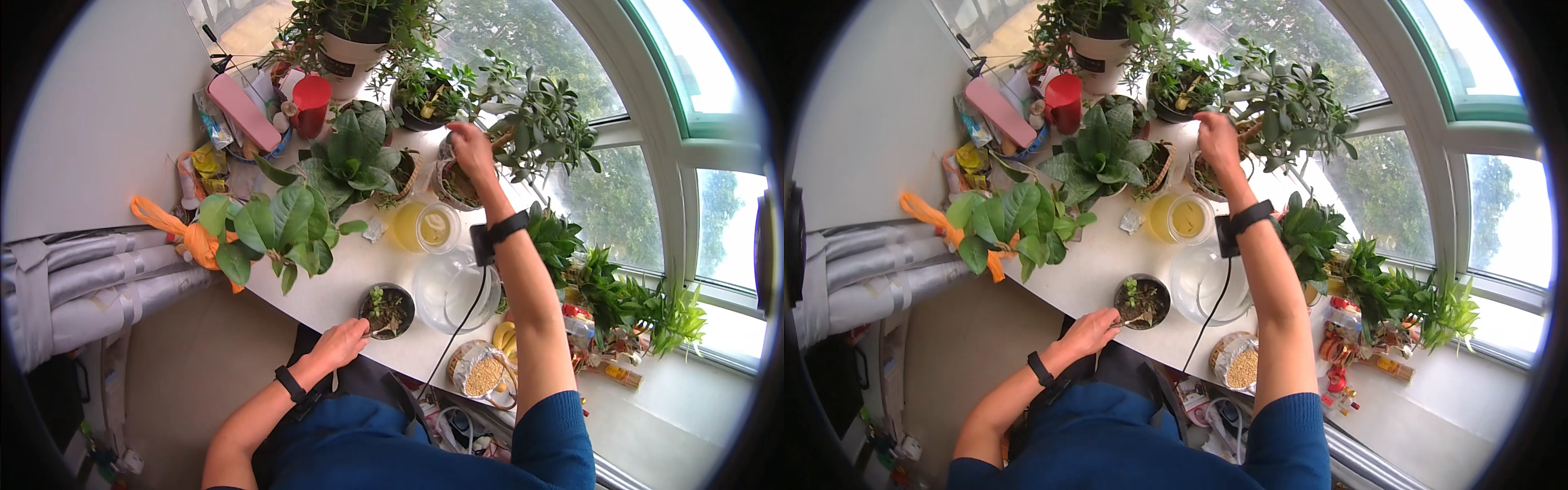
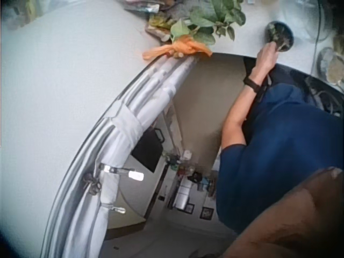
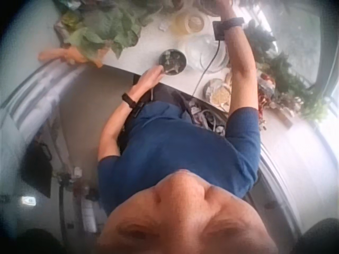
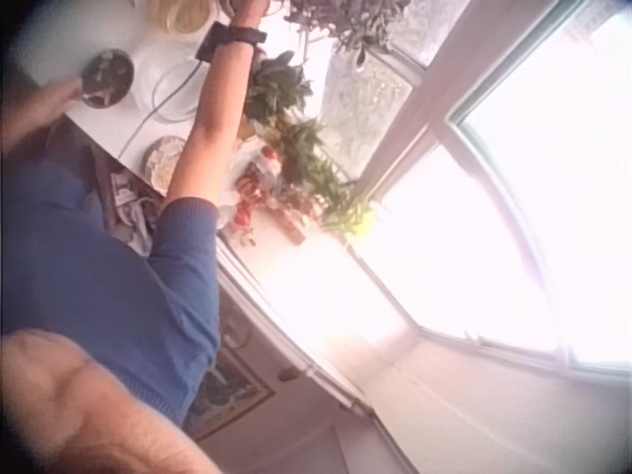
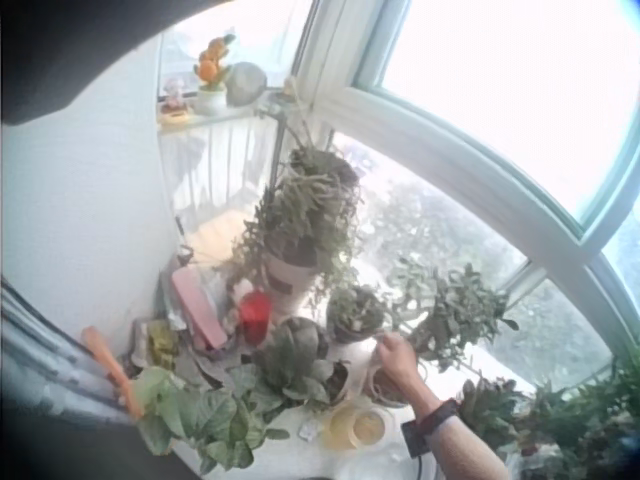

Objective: The person moves several potted plants on a table, then uses a small metal spoon to loosen soil and remove debris from one pot. The person handles the plants and soil directly, occasionally adjusting the pot's position.

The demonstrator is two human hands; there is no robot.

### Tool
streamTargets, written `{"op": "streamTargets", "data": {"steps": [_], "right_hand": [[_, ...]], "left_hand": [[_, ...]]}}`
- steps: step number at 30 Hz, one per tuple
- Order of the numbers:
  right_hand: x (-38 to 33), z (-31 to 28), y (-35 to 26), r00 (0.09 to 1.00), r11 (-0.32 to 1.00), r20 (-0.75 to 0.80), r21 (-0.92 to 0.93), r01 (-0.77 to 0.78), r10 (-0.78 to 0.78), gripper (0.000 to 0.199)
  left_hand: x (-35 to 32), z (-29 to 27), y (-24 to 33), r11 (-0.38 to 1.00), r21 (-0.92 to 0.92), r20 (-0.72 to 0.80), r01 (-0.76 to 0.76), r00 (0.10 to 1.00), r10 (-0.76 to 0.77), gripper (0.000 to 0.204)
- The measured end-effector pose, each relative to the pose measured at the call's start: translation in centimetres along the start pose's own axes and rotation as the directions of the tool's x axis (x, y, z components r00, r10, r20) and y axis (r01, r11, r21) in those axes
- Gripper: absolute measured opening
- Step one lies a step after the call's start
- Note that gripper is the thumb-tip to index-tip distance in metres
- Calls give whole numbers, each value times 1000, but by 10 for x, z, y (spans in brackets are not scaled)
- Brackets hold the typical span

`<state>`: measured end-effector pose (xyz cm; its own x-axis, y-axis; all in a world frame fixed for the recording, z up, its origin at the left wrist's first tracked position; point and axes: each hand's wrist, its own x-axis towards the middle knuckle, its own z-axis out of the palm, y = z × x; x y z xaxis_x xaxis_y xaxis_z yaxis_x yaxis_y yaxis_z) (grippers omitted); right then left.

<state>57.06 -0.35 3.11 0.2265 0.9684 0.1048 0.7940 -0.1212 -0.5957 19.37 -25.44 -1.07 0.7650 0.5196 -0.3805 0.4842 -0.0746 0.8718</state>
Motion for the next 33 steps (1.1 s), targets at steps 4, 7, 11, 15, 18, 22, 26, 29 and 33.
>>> {"op": "streamTargets", "data": {"steps": [4, 7, 11, 15, 18, 22, 26, 29, 33], "right_hand": [[40, 7, 5, 980, 922, -102, -367, 120, -168, 31], [60, 20, 11, 969, 833, -106, -537, 132, -222, 27], [73, 30, 20, 987, 579, 26, -807, 113, -157, 18], [75, 31, 16, 986, 435, 109, -887, 155, -129, 15], [74, 27, 3, 984, 441, 118, -882, 164, -130, 15], [67, 17, -18, 983, 442, 148, -878, 182, -109, 14], [39, -1, -49, 974, 493, 125, -846, 203, -187, 13], [-1, -27, -75, 980, 540, 200, -823, 178, -18, 16], [-107, -76, -93, 965, 940, 250, -303, 159, -83, 22]], "left_hand": [[3, -11, -3, 997, -23, 31, -72, 997, 73, 24], [3, -15, -3, 995, -60, 40, -80, 996, 82, 23], [1, -17, -1, 992, -93, 13, -85, 996, 87, 22], [-1, -17, -2, 996, -80, 10, -46, 999, 47, 20], [-2, -15, -3, 995, -86, 0, -43, 999, 43, 20], [-2, -11, -2, 994, -88, -10, -58, 998, 57, 21], [-3, -12, 2, 996, -78, -5, -38, 999, 38, 22], [-8, -10, 4, 995, -95, -6, -35, 999, 34, 21], [-15, -2, 3, 996, -56, -127, -67, 990, 59, 20]]}}
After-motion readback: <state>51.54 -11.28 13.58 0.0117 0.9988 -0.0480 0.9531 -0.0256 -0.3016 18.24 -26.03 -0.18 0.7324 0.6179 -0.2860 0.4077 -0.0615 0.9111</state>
